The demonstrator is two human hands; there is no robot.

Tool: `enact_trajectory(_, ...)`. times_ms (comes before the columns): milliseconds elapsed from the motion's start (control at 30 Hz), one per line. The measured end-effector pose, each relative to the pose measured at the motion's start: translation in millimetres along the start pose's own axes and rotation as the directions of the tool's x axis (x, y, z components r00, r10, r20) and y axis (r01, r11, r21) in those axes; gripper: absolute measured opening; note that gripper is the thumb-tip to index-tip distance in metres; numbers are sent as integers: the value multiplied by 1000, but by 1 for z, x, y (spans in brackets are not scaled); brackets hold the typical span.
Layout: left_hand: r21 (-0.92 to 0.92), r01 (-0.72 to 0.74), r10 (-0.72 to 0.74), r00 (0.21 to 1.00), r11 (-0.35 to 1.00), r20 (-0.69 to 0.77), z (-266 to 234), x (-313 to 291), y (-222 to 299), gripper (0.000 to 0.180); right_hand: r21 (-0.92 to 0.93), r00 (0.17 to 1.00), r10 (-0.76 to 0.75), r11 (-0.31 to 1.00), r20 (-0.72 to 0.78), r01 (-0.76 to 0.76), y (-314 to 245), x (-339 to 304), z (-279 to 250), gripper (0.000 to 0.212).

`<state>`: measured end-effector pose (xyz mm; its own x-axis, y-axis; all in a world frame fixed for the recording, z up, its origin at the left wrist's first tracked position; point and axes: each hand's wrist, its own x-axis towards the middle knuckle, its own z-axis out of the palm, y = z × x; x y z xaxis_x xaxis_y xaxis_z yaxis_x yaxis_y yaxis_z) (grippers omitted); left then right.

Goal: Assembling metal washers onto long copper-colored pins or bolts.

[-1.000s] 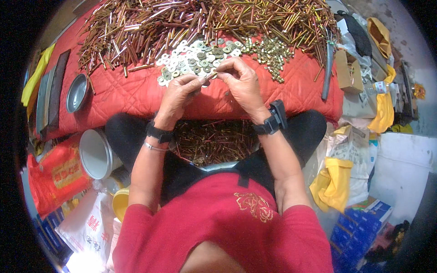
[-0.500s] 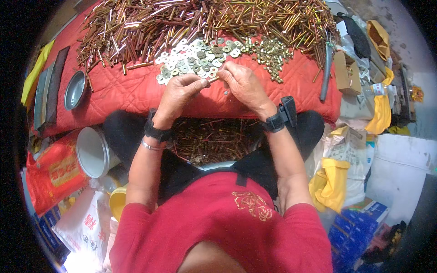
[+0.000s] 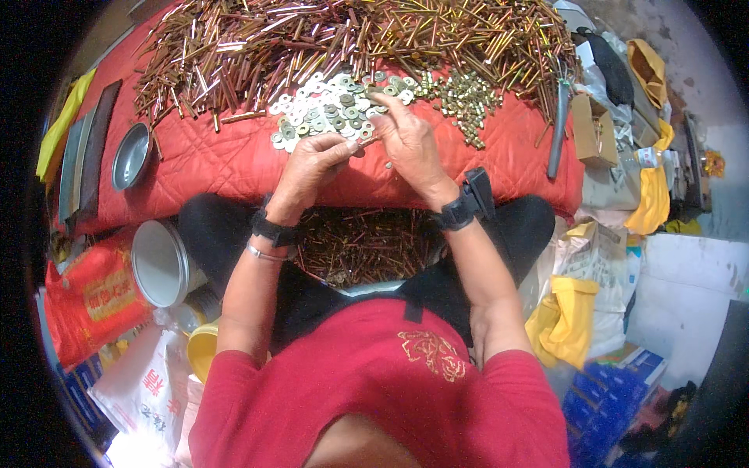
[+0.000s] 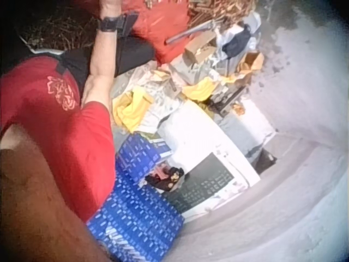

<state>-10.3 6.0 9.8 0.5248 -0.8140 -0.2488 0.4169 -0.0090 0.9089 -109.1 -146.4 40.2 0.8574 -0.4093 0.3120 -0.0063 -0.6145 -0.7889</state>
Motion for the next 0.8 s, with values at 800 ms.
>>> enact_trajectory(800, -43, 31, -29, 999, 999, 37, -2, 4, -4, 20, 49, 998, -60, 997, 3, 60, 0, -4, 4, 33)
